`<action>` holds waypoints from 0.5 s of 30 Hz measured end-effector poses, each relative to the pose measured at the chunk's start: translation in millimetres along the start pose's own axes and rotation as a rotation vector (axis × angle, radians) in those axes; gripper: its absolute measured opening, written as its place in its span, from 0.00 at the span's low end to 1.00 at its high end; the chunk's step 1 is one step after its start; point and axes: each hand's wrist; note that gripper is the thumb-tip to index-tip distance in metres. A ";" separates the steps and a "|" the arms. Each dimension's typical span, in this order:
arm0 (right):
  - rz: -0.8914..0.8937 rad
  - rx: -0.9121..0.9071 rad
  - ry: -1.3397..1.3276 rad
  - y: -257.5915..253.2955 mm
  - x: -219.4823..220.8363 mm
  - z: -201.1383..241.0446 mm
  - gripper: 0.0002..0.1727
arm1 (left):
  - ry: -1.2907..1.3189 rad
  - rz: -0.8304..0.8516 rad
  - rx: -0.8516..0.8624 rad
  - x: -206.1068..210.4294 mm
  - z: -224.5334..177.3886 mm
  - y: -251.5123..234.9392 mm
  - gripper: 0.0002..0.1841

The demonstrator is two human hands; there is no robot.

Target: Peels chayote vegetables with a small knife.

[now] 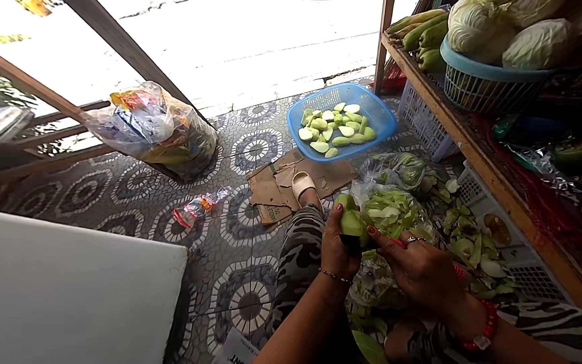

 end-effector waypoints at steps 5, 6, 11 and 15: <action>0.112 0.167 -0.178 3.5 6.5 12.4 0.29 | 0.003 0.025 0.234 2.6 3.4 -0.3 0.20; 0.113 0.172 -0.194 3.4 8.1 13.9 0.29 | 0.002 0.058 0.280 1.3 3.4 -1.0 0.21; 0.132 0.296 -0.396 -7.6 10.2 14.4 0.25 | -0.009 0.169 0.432 -3.0 9.8 0.1 0.24; 0.373 0.451 -0.626 -20.0 -2.6 10.0 0.26 | 0.023 0.137 0.310 4.3 7.0 2.5 0.20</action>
Point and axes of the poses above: each hand's wrist, its own y-axis away from the middle knuckle, its own x-axis out of the palm, z = x × y, and after that the axes turned 15 degrees about x, right-handed
